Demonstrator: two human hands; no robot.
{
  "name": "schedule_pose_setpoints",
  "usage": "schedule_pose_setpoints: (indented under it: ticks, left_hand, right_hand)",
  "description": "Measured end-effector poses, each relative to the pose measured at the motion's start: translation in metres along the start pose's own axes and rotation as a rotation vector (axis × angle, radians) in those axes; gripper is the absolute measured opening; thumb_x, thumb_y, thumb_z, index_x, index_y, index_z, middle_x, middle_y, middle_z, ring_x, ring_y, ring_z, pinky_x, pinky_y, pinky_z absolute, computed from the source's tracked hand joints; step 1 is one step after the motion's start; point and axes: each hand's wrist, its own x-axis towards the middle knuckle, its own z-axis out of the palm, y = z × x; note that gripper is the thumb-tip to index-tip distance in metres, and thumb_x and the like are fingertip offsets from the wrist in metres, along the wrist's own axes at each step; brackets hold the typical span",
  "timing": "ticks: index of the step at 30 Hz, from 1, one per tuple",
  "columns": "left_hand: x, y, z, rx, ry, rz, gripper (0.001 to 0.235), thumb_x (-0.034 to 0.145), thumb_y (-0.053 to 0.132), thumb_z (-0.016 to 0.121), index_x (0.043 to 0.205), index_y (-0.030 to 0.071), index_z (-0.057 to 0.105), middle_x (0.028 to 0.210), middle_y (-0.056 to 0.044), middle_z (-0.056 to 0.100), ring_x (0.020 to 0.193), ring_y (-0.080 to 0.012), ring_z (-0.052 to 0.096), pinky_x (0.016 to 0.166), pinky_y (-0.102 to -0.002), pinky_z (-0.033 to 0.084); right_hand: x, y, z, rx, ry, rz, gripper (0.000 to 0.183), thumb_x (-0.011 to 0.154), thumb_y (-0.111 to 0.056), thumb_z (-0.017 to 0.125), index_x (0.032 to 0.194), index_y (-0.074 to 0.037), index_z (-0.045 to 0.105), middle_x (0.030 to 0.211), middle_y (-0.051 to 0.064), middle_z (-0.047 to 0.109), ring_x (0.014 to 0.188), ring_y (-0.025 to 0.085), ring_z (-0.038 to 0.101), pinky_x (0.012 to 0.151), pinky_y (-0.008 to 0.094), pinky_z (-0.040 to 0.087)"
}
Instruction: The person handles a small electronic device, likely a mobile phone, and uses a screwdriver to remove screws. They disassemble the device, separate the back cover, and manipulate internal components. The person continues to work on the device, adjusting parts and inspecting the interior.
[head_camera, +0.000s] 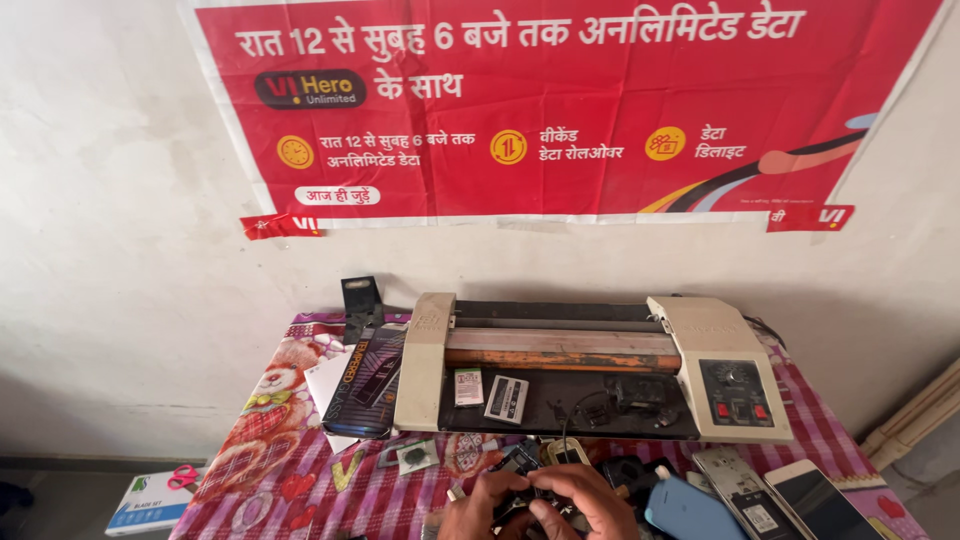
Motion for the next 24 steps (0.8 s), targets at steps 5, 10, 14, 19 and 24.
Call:
schedule_pose_setpoints:
  ticks: [5,10,14,19,24]
  left_hand:
    - [0.000,0.014,-0.003,0.012,0.087,0.031,0.036,0.090,0.008,0.082,0.117,0.006,0.059,0.099,-0.022,0.083,0.098,-0.0281,0.085,0.087,-0.042,0.067]
    - [-0.003,0.009,-0.004,-0.027,0.029,0.013,0.033,0.092,0.006,0.078,0.119,0.007,0.058,0.101,-0.021,0.082,0.099,-0.0274,0.085,0.089,-0.044,0.067]
    - [-0.004,-0.006,0.000,0.004,0.013,0.139,0.036,0.091,0.004,0.078,0.119,0.006,0.057,0.102,-0.021,0.082,0.098,-0.0291,0.083,0.089,-0.048,0.064]
    - [-0.006,-0.014,0.003,0.011,0.021,0.129,0.039,0.089,0.005,0.082,0.119,0.007,0.056,0.101,-0.020,0.082,0.097,-0.0284,0.084,0.088,-0.048,0.065]
    - [-0.002,-0.001,0.010,-0.176,0.020,-0.140,0.037,0.096,0.012,0.077,0.125,0.011,0.054,0.104,-0.014,0.084,0.098,-0.0196,0.083,0.086,-0.039,0.072]
  right_hand:
    - [0.002,-0.018,-0.007,0.005,-0.056,-0.037,0.037,0.090,-0.025,0.078,0.125,-0.013,0.075,0.125,0.009,0.074,0.124,0.025,0.066,0.108,0.047,0.051]
    - [0.001,-0.008,-0.007,0.054,-0.055,-0.041,0.032,0.091,-0.023,0.077,0.120,-0.011,0.077,0.120,0.009,0.071,0.120,0.025,0.069,0.108,0.048,0.056]
    - [0.001,0.010,0.001,0.038,-0.026,-0.142,0.025,0.093,-0.022,0.075,0.115,-0.012,0.078,0.121,0.008,0.071,0.118,0.024,0.070,0.103,0.047,0.061]
    - [-0.001,0.015,0.005,-0.090,-0.011,-0.079,0.021,0.092,-0.021,0.076,0.111,-0.014,0.079,0.119,0.006,0.073,0.116,0.022,0.069,0.100,0.045,0.058]
    - [0.003,-0.004,-0.005,0.140,-0.012,-0.196,0.029,0.091,-0.019,0.080,0.118,-0.008,0.077,0.116,0.012,0.075,0.115,0.029,0.072,0.104,0.050,0.060]
